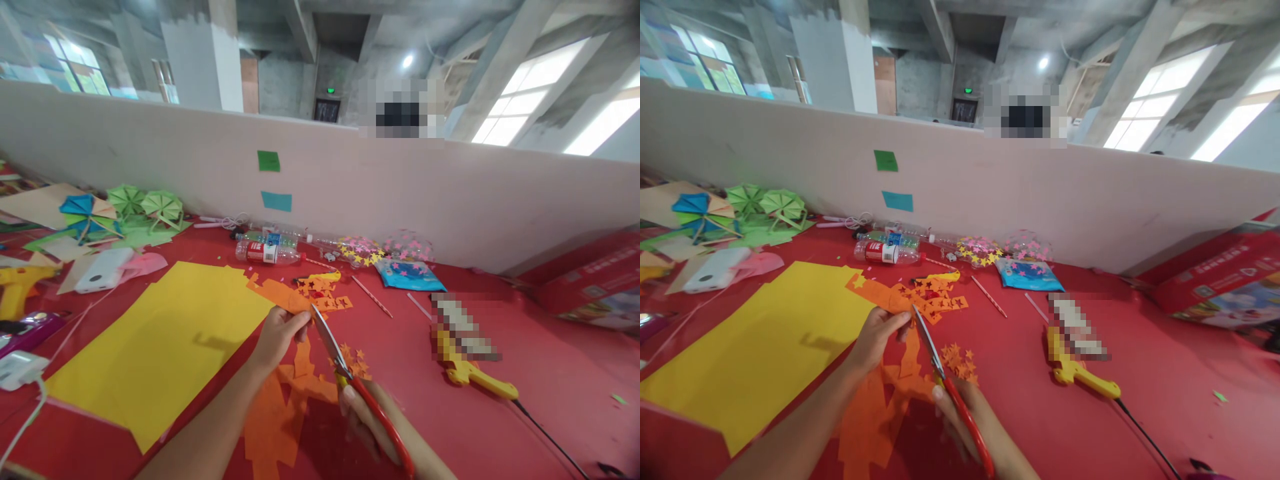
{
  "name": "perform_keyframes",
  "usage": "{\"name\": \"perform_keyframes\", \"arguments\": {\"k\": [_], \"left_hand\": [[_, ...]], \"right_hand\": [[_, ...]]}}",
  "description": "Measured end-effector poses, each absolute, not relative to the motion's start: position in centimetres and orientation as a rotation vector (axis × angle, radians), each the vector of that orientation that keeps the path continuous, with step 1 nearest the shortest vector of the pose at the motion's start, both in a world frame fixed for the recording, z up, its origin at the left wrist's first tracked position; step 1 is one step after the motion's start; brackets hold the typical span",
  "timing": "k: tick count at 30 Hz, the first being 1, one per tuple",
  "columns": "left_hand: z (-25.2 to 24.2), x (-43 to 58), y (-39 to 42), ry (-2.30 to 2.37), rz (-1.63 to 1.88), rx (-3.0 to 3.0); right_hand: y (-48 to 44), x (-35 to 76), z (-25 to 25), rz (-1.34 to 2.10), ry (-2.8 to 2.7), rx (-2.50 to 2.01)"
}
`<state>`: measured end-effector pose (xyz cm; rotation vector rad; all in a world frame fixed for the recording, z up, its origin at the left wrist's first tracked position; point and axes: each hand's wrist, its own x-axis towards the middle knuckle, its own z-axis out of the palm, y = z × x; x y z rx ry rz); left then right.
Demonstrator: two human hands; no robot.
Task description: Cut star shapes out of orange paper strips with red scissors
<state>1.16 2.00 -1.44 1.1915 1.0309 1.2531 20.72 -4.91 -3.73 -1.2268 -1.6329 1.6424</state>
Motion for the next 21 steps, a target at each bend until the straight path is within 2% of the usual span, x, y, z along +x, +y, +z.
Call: {"name": "perform_keyframes", "arguments": {"k": [21], "left_hand": [[-2.23, 1.22, 2.32, 0.973, 1.286, 1.152]], "right_hand": [[-5.13, 20.27, -3.56, 1.593, -1.537, -1.391]]}}
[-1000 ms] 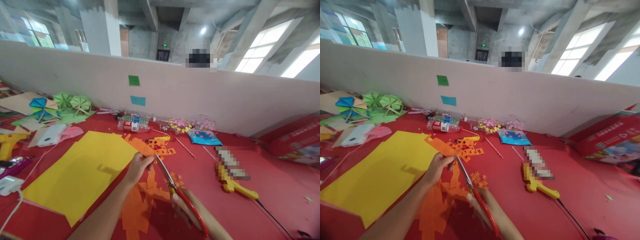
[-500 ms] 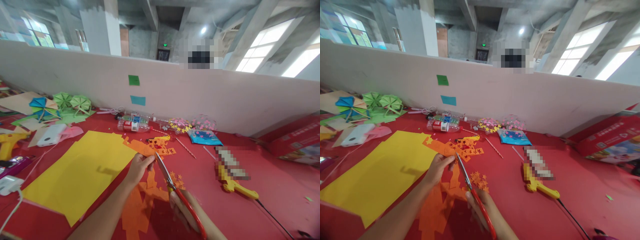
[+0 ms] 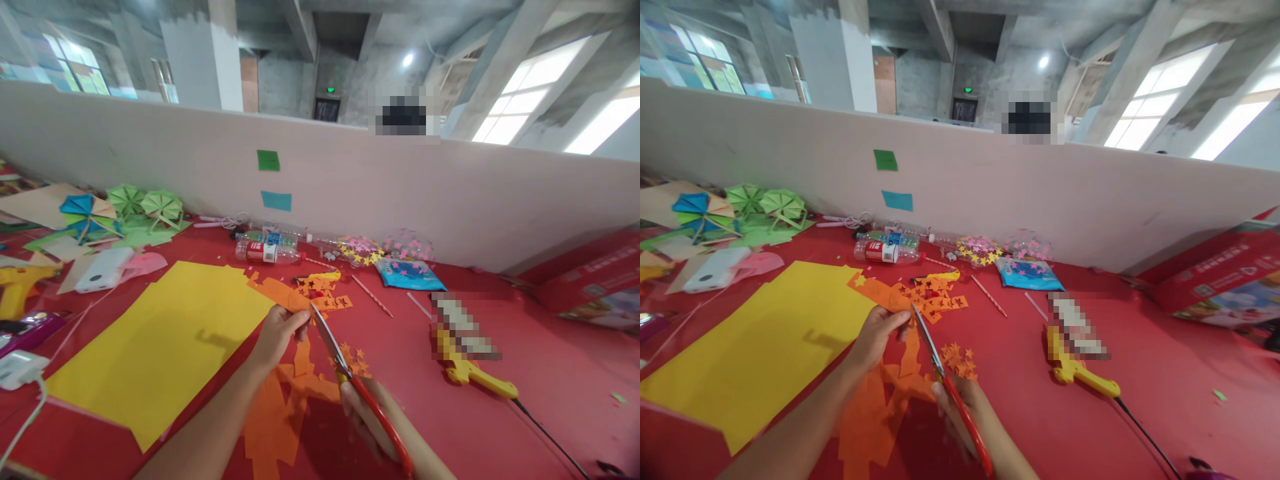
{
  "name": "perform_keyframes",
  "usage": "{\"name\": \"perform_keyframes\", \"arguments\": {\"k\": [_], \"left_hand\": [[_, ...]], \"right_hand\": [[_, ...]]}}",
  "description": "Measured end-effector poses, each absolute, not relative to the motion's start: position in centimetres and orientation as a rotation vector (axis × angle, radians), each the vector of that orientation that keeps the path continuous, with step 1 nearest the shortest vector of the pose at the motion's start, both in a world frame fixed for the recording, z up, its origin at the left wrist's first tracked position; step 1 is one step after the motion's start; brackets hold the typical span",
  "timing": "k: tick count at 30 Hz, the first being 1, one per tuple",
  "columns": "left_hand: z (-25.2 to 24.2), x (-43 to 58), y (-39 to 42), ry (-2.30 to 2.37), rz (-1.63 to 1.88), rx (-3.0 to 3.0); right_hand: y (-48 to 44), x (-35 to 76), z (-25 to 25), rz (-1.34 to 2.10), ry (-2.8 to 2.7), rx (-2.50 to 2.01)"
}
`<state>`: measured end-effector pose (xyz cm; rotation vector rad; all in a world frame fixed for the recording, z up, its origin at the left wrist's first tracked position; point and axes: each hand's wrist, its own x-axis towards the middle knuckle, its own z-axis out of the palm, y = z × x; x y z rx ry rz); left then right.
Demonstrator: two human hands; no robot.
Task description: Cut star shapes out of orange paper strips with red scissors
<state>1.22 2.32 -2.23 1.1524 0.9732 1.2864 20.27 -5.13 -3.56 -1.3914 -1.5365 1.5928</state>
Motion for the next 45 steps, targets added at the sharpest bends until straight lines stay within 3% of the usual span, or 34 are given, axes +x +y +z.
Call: {"name": "perform_keyframes", "arguments": {"k": [45], "left_hand": [[-1.4, 0.0, 2.8, 0.983, 1.238, 1.241]], "right_hand": [[-4.9, 21.2, -2.7, 1.608, -1.654, -1.283]]}}
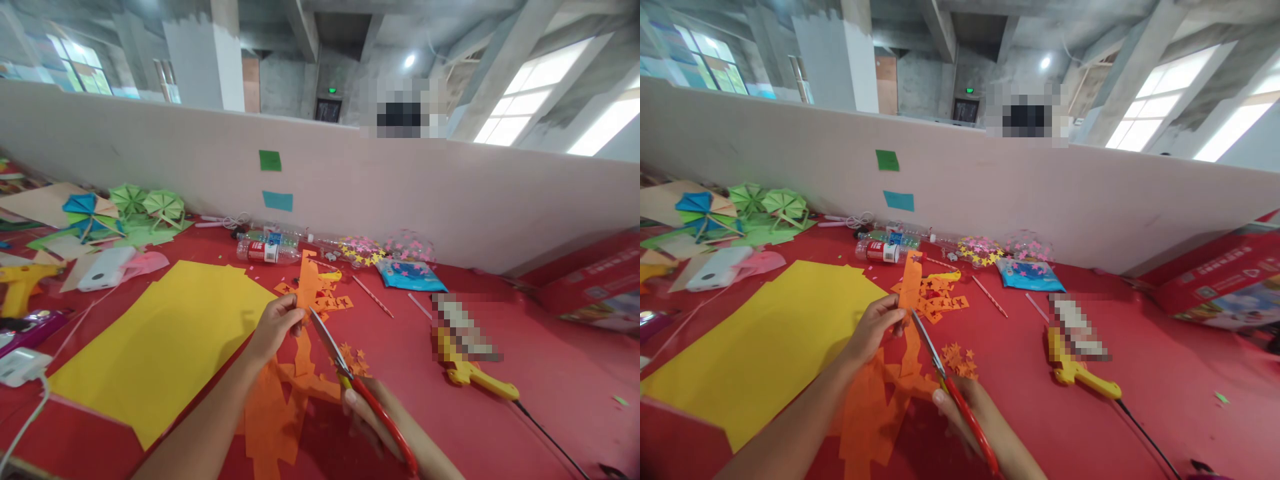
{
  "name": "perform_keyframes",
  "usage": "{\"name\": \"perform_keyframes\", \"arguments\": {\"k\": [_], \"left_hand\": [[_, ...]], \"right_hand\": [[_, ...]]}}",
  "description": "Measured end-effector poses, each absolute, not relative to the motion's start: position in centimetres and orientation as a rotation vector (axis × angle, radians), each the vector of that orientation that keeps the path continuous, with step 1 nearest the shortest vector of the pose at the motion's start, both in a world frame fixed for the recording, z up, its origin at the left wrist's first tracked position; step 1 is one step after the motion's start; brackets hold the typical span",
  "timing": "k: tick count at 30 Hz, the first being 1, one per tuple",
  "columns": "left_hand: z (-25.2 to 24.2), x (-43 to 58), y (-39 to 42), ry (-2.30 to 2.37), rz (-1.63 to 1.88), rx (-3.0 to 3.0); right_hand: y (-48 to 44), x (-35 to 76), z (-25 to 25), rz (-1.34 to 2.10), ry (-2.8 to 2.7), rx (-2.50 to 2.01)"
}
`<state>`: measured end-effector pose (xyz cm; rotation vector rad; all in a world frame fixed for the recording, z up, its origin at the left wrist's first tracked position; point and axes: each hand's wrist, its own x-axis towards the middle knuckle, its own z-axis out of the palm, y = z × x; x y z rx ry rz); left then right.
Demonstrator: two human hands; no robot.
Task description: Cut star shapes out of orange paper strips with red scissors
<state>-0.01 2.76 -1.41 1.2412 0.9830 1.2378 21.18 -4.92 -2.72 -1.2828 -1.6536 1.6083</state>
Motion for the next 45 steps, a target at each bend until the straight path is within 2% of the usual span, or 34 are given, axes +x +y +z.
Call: {"name": "perform_keyframes", "arguments": {"k": [15, 28, 45], "left_hand": [[-1.57, -0.11, 2.86, 0.967, 1.235, 1.259], [-2.09, 0.54, 2.67, 0.871, 1.178, 1.208], [-1.41, 0.38, 2.63, 0.934, 1.261, 1.204]], "right_hand": [[-4.58, 21.31, -3.06, 1.633, -1.626, -1.413], [-4.86, 20.56, -3.07, 1.543, -1.534, -1.346], [-4.56, 20.65, -2.78, 1.61, -1.599, -1.402]]}}
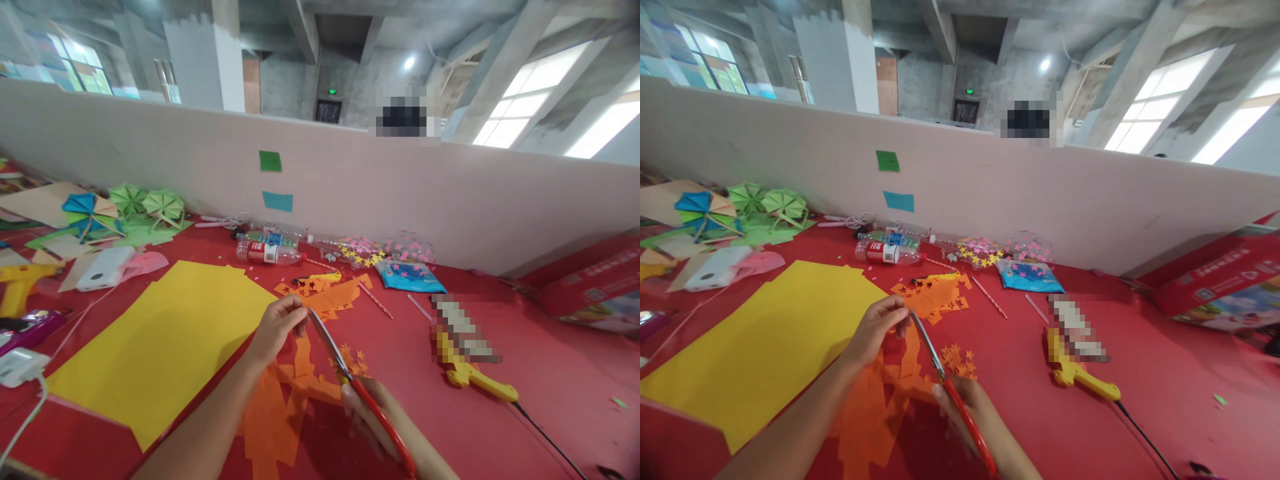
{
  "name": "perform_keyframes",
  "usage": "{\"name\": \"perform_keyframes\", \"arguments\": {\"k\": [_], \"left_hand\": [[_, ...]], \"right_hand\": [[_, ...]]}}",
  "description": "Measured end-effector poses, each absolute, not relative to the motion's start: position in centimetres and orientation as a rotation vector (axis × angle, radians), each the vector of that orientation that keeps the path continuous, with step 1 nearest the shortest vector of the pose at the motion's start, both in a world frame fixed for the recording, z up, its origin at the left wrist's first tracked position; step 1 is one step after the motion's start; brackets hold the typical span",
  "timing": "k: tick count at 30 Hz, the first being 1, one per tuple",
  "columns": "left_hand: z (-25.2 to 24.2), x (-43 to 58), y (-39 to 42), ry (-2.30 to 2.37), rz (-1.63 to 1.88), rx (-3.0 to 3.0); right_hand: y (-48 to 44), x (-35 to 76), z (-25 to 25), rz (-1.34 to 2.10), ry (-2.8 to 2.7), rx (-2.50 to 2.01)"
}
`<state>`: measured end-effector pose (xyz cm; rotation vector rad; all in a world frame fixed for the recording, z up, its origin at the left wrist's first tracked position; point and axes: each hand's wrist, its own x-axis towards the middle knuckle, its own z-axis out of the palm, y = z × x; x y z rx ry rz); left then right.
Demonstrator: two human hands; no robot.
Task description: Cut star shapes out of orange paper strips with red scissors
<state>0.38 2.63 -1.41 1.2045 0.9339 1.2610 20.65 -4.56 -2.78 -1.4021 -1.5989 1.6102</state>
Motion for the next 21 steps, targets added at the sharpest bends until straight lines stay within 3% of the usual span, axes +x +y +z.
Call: {"name": "perform_keyframes", "arguments": {"k": [21], "left_hand": [[-1.52, -0.16, 2.82, 0.977, 1.245, 1.21]], "right_hand": [[-4.65, 20.84, -2.53, 1.691, -1.579, -1.379]]}}
